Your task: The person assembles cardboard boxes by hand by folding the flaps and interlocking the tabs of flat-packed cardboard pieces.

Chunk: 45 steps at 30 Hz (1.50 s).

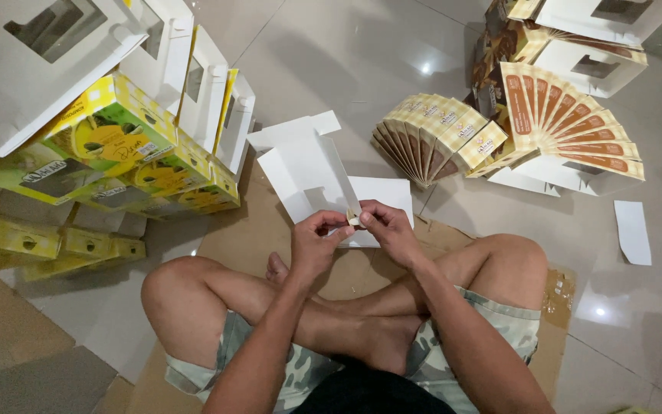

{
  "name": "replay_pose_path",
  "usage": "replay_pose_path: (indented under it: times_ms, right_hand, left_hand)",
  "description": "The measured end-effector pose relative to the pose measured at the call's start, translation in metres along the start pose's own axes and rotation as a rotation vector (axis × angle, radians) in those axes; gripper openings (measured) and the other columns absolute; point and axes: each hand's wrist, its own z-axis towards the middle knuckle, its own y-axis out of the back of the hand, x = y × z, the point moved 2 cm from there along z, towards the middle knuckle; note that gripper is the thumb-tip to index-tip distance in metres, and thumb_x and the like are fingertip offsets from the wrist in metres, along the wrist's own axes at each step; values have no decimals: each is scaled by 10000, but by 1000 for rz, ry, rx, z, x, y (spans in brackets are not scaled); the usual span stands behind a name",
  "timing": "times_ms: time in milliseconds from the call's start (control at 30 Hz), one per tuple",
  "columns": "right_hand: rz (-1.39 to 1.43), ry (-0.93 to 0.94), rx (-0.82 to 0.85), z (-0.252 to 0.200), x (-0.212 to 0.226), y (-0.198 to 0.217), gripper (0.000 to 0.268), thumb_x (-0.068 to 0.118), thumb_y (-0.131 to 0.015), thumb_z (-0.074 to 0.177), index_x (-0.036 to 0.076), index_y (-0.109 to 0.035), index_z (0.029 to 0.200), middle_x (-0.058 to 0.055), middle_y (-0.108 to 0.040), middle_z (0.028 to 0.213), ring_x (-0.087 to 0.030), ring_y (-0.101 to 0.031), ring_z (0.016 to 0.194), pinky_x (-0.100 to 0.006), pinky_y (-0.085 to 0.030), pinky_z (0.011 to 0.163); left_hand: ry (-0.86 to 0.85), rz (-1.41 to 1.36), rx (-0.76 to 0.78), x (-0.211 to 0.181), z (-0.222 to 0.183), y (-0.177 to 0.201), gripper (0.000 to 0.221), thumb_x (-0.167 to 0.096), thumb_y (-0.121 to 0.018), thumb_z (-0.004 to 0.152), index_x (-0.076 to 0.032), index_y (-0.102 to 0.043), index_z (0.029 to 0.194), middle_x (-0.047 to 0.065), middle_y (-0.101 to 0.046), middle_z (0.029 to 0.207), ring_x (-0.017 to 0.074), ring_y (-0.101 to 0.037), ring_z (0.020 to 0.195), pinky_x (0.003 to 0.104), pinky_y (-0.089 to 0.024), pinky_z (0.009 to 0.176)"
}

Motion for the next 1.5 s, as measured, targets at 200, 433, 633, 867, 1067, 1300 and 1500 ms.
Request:
replay_pose_path:
  times_ms: [200, 433, 633, 867, 1067, 1300, 1500]
  right_hand:
    - [123, -30, 35, 1, -17, 4, 225, 200, -757, 949, 0, -717, 854, -192, -671, 1160, -234, -610, 995, -420, -539, 926]
    - [189, -83, -13, -7, 20, -4, 234, 200, -722, 976, -2, -702, 859, -160, -673, 1152, -188, -615, 961, -387, -564, 915]
    - [-47, 46, 41, -5, 8, 4, 186, 136, -726, 979, -25, -740, 887, -218, -694, 1118, -266, -653, 1052, -456, -543, 976]
    - [-56, 118, -94, -9, -7, -14, 193, 142, -704, 999, -28, -721, 907, -222, -685, 1153, -286, -662, 1099, -447, -537, 982]
    - [-10, 139, -151, -13, -1, -23, 175, 119, -710, 988, -34, -737, 907, -218, -713, 1166, -281, -693, 1071, -428, -585, 916]
    - [210, -31, -182, -10, -2, -7, 157, 118, -778, 928, -29, -741, 965, -222, -721, 1177, -222, -693, 951, -380, -614, 877]
    - [294, -67, -206, -13, 1, -24, 118, 65, -799, 888, -31, -743, 926, -261, -691, 1193, -259, -705, 951, -404, -623, 841]
  left_hand:
    - [-73, 20, 21, -21, -10, 5, 281, -169, -961, 731, -113, -807, 960, 77, -756, 923, 153, -649, 924, 331, -515, 897]
    - [-50, 8, 68, -22, -6, 4, 280, -160, -943, 759, -113, -817, 1004, 52, -765, 941, 111, -651, 932, 304, -534, 925]
    - [3, -62, 36, -17, -6, 3, 292, -148, -952, 748, -84, -816, 998, 61, -767, 883, 95, -618, 832, 251, -542, 820]
    - [5, -70, -15, -12, -3, 2, 274, -128, -963, 727, -98, -816, 956, 44, -770, 848, 77, -622, 787, 240, -543, 767]
    - [9, -62, -48, -13, -4, 8, 277, -132, -978, 701, -102, -816, 923, 39, -770, 823, 66, -609, 764, 232, -538, 744]
    - [21, -108, -46, -19, -3, -2, 320, -195, -1004, 680, -102, -814, 921, 45, -761, 803, 59, -611, 722, 217, -543, 730]
    - [-15, -82, -91, -16, -6, 1, 332, -184, -1003, 669, -107, -803, 922, 16, -740, 798, 46, -613, 734, 197, -533, 737]
